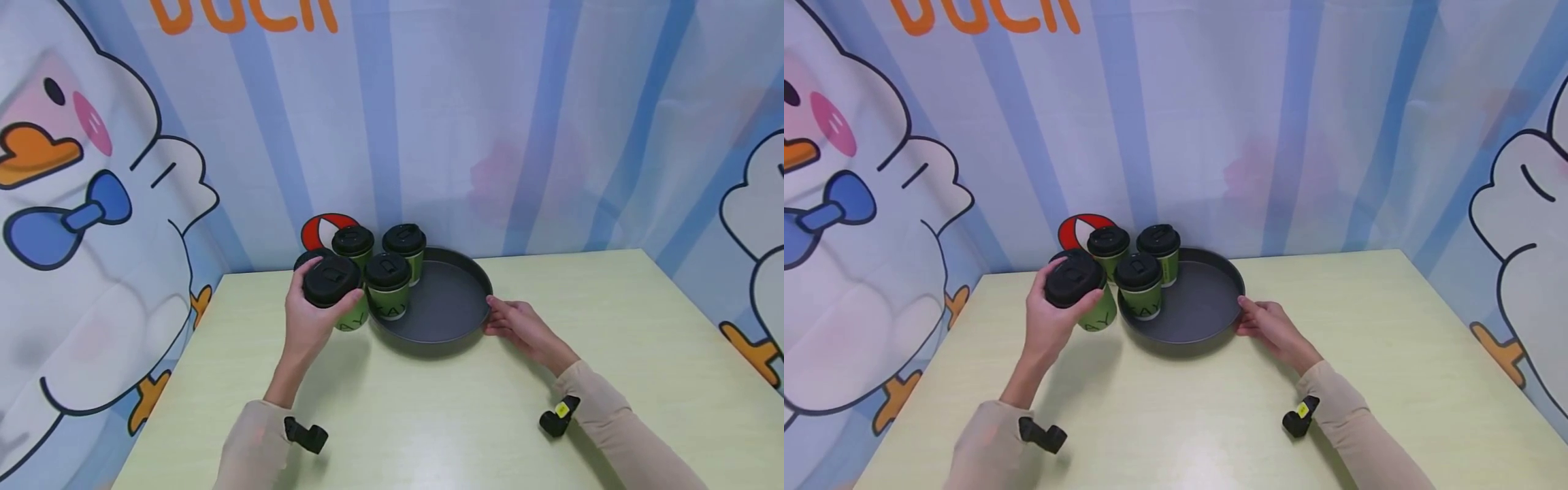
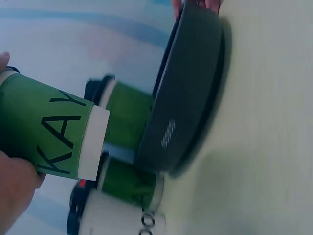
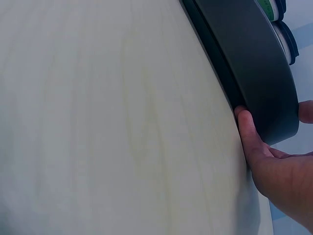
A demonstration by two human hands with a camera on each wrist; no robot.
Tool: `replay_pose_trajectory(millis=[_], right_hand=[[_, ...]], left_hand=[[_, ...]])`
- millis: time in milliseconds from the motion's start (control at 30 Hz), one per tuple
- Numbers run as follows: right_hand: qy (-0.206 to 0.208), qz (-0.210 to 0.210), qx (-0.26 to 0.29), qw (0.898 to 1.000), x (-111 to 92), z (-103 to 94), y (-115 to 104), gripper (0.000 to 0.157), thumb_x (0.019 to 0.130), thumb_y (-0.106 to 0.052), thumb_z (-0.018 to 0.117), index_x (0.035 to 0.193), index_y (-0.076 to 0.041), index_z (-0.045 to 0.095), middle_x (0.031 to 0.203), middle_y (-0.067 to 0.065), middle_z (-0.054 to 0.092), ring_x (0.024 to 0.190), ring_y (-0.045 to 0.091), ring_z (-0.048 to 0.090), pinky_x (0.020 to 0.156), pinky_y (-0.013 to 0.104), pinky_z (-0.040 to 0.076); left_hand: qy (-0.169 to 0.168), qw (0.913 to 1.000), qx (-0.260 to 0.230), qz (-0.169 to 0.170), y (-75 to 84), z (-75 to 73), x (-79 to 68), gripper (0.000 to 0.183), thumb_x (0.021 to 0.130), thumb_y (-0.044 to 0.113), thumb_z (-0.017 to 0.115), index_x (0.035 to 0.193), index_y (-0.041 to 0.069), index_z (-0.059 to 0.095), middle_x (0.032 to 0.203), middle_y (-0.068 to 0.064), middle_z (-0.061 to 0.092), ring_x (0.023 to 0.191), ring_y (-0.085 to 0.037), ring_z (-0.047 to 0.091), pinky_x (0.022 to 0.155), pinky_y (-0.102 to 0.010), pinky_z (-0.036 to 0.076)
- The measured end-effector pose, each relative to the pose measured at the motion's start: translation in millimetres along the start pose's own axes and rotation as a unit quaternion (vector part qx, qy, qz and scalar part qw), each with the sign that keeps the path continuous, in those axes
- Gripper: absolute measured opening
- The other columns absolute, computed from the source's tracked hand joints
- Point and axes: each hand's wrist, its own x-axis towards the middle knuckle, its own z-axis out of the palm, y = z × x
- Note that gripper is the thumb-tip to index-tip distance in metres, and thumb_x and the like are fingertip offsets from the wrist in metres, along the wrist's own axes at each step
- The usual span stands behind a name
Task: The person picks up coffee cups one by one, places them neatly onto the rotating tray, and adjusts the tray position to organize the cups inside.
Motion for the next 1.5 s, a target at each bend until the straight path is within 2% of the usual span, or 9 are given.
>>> replay_pose_trajectory(millis=[200, 333, 600, 933, 1067, 1500], right_hand=[[-0.002, -0.006, 0.004, 1.000, 1.4, 0.0, 1.1, 0.052, 0.110, -0.031, 0.053, 0.127, 0.017, 0.045, 0.090, 0.007, 0.065, 0.080, 0.014, 0.069, 0.081, 0.026, 0.061], [-0.005, -0.006, 0.006, 1.000, 2.1, 0.8, 2.5, 0.050, 0.111, -0.030, 0.051, 0.128, 0.016, 0.045, 0.092, 0.006, 0.064, 0.081, 0.013, 0.068, 0.082, 0.026, 0.061], [-0.007, -0.007, 0.001, 1.000, 2.2, 2.8, 4.2, 0.050, 0.111, -0.030, 0.051, 0.129, 0.017, 0.045, 0.093, 0.007, 0.064, 0.082, 0.013, 0.067, 0.082, 0.026, 0.061], [0.001, -0.004, -0.010, 1.000, 1.1, 3.6, 3.6, 0.054, 0.111, -0.032, 0.051, 0.130, 0.018, 0.045, 0.093, 0.007, 0.064, 0.081, 0.012, 0.068, 0.084, 0.026, 0.061], [0.002, -0.007, -0.009, 1.000, 1.1, 3.6, 4.1, 0.053, 0.111, -0.032, 0.052, 0.129, 0.018, 0.045, 0.093, 0.007, 0.064, 0.081, 0.013, 0.068, 0.083, 0.026, 0.061], [0.008, -0.015, -0.009, 1.000, 0.1, 2.9, 3.1, 0.050, 0.111, -0.031, 0.051, 0.127, 0.017, 0.045, 0.093, 0.006, 0.064, 0.081, 0.012, 0.067, 0.083, 0.026, 0.061]], left_hand=[[-0.013, 0.9990, 0.001, 0.043, 8.8, 41.2, -5.2, 0.085, 0.078, 0.024, 0.092, 0.148, 0.008, 0.046, 0.132, -0.009, 0.061, 0.118, -0.023, 0.059, 0.096, -0.041, 0.056], [0.006, 0.9980, 0.015, 0.061, 5.0, 66.6, -10.4, 0.088, 0.075, 0.026, 0.093, 0.147, 0.006, 0.047, 0.127, -0.011, 0.064, 0.114, -0.024, 0.062, 0.095, -0.046, 0.055], [0.048, 0.9966, 0.023, 0.063, -7.9, 104.8, -18.4, 0.093, 0.075, 0.034, 0.093, 0.147, 0.002, 0.046, 0.130, -0.012, 0.063, 0.115, -0.026, 0.062, 0.097, -0.048, 0.056], [0.084, 0.9933, 0.064, 0.045, -23.6, 134.5, -31.0, 0.097, 0.072, 0.046, 0.092, 0.147, 0.004, 0.046, 0.136, -0.012, 0.055, 0.123, -0.029, 0.056, 0.104, -0.054, 0.048], [0.096, 0.9913, 0.080, 0.041, -25.7, 140.2, -35.7, 0.096, 0.072, 0.047, 0.092, 0.145, 0.004, 0.046, 0.137, -0.013, 0.053, 0.124, -0.030, 0.053, 0.104, -0.055, 0.047], [0.100, 0.9872, 0.122, 0.026, -28.1, 154.7, -42.0, 0.096, 0.076, 0.050, 0.089, 0.147, 0.006, 0.042, 0.143, -0.012, 0.041, 0.130, -0.030, 0.045, 0.106, -0.053, 0.048]])
